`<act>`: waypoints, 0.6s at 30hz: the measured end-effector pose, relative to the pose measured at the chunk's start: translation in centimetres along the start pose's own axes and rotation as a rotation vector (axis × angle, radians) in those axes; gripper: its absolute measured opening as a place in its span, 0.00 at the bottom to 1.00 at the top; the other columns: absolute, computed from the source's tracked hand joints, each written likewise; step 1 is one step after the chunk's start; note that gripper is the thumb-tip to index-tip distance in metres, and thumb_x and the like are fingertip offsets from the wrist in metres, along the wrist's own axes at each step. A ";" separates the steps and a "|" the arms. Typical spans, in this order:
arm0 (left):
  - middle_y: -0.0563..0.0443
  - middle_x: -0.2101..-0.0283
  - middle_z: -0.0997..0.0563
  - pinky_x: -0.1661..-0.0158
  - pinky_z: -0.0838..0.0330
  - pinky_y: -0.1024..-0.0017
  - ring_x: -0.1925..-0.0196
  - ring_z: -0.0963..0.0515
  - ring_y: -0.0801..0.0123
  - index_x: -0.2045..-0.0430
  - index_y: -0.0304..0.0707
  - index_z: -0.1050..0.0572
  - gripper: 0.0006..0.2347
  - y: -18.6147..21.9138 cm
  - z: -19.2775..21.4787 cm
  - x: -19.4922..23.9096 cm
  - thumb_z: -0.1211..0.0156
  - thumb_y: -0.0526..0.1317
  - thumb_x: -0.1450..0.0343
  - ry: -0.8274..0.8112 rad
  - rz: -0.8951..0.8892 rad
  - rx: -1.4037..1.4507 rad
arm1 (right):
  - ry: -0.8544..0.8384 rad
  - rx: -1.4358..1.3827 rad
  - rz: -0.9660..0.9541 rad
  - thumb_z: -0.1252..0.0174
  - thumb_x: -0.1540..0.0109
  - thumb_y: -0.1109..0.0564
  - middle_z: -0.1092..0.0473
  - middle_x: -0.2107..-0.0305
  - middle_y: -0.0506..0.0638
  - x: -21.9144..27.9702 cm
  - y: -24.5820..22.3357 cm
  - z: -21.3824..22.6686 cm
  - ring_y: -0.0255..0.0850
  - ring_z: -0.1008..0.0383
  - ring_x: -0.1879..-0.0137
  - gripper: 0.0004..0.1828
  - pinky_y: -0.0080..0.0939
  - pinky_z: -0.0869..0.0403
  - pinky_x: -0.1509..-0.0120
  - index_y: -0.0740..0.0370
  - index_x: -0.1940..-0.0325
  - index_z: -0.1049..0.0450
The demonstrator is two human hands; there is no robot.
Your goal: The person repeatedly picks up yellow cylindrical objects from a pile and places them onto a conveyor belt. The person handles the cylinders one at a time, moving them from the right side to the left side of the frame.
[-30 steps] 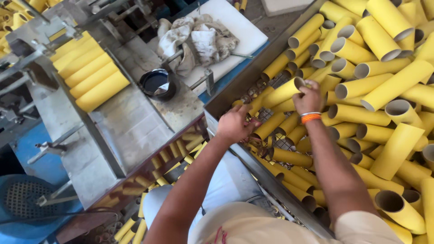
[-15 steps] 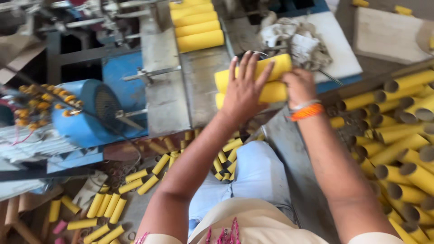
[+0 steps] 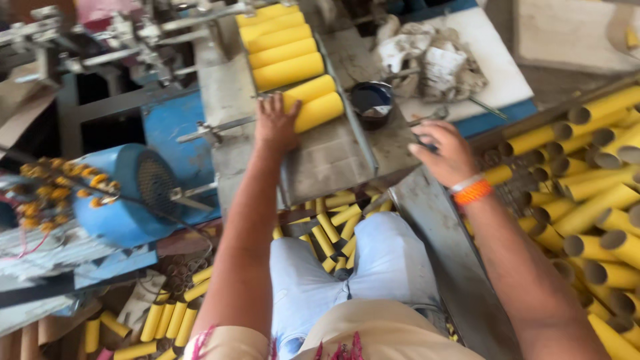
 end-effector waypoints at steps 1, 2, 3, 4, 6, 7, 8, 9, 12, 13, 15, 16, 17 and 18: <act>0.32 0.25 0.46 0.29 0.59 0.41 0.24 0.48 0.39 0.28 0.58 0.45 0.37 -0.5 -0.2 -0.7 0.39 0.52 0.35 0.014 -0.015 0.000 | 0.036 -0.117 -0.069 0.35 0.39 0.58 0.30 0.44 0.54 2.2 2.2 2.1 0.38 0.24 0.47 0.22 0.39 0.23 0.43 0.63 0.41 0.27; 0.30 0.25 0.45 0.29 0.59 0.40 0.24 0.48 0.36 0.27 0.58 0.44 0.35 -1.0 -0.3 -0.9 0.41 0.50 0.33 0.033 -0.025 -0.029 | 0.028 -0.096 -0.221 0.35 0.38 0.58 0.28 0.49 0.54 4.6 5.5 3.8 0.38 0.24 0.49 0.21 0.39 0.23 0.44 0.62 0.41 0.26; 0.28 0.25 0.45 0.29 0.58 0.38 0.24 0.47 0.34 0.26 0.58 0.44 0.34 -1.1 0.0 -1.0 0.42 0.49 0.31 0.051 -0.054 -0.055 | 0.032 -0.073 -0.387 0.35 0.38 0.59 0.25 0.54 0.54 8.1 8.7 5.9 0.37 0.24 0.52 0.21 0.39 0.24 0.45 0.62 0.40 0.25; 0.26 0.26 0.45 0.29 0.60 0.38 0.23 0.50 0.35 0.26 0.58 0.44 0.34 -1.5 1.0 -1.0 0.42 0.48 0.31 0.081 -0.077 -0.082 | 0.036 -0.054 -0.554 0.36 0.37 0.59 0.23 0.58 0.53 11.5 11.9 7.9 0.37 0.23 0.54 0.20 0.38 0.24 0.47 0.61 0.40 0.25; 0.25 0.26 0.47 0.32 0.62 0.39 0.24 0.52 0.37 0.26 0.50 0.44 0.40 -0.9 3.2 -1.1 0.39 0.45 0.39 0.031 -0.077 0.003 | 0.051 -0.063 -0.489 0.35 0.38 0.57 0.23 0.58 0.51 17.2 14.3 9.3 0.37 0.23 0.56 0.20 0.39 0.23 0.49 0.62 0.43 0.25; 0.26 0.29 0.41 0.33 0.61 0.35 0.26 0.45 0.38 0.30 0.43 0.37 0.38 1.0 6.9 -0.6 0.37 0.41 0.41 0.213 -0.150 0.106 | 0.064 -0.065 -0.454 0.35 0.38 0.56 0.23 0.58 0.49 19.7 14.8 10.4 0.38 0.22 0.58 0.19 0.39 0.22 0.50 0.62 0.44 0.25; 0.32 0.30 0.36 0.30 0.54 0.38 0.27 0.39 0.40 0.32 0.43 0.33 0.33 3.6 10.0 0.3 0.39 0.36 0.37 0.339 -0.201 0.190 | 0.004 0.084 -0.518 0.34 0.40 0.54 0.22 0.58 0.51 22.6 15.7 10.8 0.40 0.20 0.56 0.20 0.41 0.22 0.50 0.62 0.45 0.24; 0.38 0.30 0.30 0.26 0.48 0.41 0.29 0.33 0.42 0.33 0.43 0.29 0.29 5.9 13.3 1.3 0.41 0.31 0.34 0.462 -0.237 0.278 | -0.072 0.222 -0.577 0.34 0.41 0.52 0.22 0.59 0.53 24.5 16.5 10.5 0.43 0.19 0.55 0.21 0.43 0.22 0.49 0.62 0.45 0.24; 0.39 0.41 0.25 0.38 0.35 0.49 0.41 0.27 0.42 0.44 0.37 0.27 0.22 18.0 20.4 3.4 0.39 0.32 0.35 0.538 -0.558 0.736 | -0.125 0.497 -0.640 0.35 0.43 0.52 0.24 0.55 0.58 28.0 15.9 12.1 0.55 0.24 0.50 0.21 0.52 0.25 0.46 0.59 0.47 0.23; 0.39 0.43 0.24 0.41 0.32 0.50 0.43 0.26 0.43 0.46 0.36 0.27 0.20 22.8 22.0 4.4 0.37 0.33 0.34 0.549 -0.679 0.756 | -0.039 0.567 -0.609 0.35 0.43 0.52 0.25 0.53 0.59 27.9 14.6 13.7 0.57 0.25 0.49 0.22 0.54 0.26 0.46 0.60 0.46 0.24; 0.41 0.46 0.22 0.46 0.28 0.53 0.46 0.23 0.46 0.50 0.36 0.25 0.18 31.6 23.9 6.7 0.34 0.34 0.34 0.502 -0.883 0.817 | 0.125 0.706 -0.540 0.37 0.44 0.53 0.27 0.49 0.61 27.6 11.6 17.3 0.61 0.27 0.48 0.23 0.57 0.27 0.46 0.62 0.45 0.25; 0.42 0.47 0.20 0.48 0.26 0.55 0.47 0.22 0.47 0.52 0.37 0.24 0.16 35.6 24.2 7.9 0.33 0.34 0.35 0.444 -0.964 0.857 | 0.170 0.719 -0.602 0.38 0.42 0.53 0.27 0.50 0.60 27.9 11.0 19.2 0.59 0.27 0.48 0.22 0.57 0.27 0.46 0.61 0.45 0.25; 0.41 0.49 0.21 0.48 0.25 0.54 0.48 0.21 0.46 0.52 0.37 0.23 0.17 39.2 24.4 8.9 0.34 0.34 0.37 0.435 -1.038 0.893 | 0.212 0.731 -0.661 0.38 0.41 0.53 0.27 0.50 0.58 28.2 10.6 21.3 0.58 0.26 0.49 0.21 0.56 0.26 0.46 0.59 0.44 0.25; 0.40 0.50 0.21 0.48 0.25 0.54 0.49 0.21 0.46 0.53 0.36 0.22 0.18 42.6 24.5 9.6 0.34 0.34 0.39 0.426 -1.112 0.930 | 0.254 0.741 -0.719 0.39 0.39 0.53 0.27 0.50 0.56 28.5 10.3 23.3 0.56 0.25 0.49 0.20 0.56 0.26 0.46 0.58 0.44 0.25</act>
Point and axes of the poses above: each hand's wrist, its own x-axis away from the middle knuckle, its own z-axis out of the back of the hand, y = z × x, the point moved 10 cm from there along -x, towards the middle knuckle
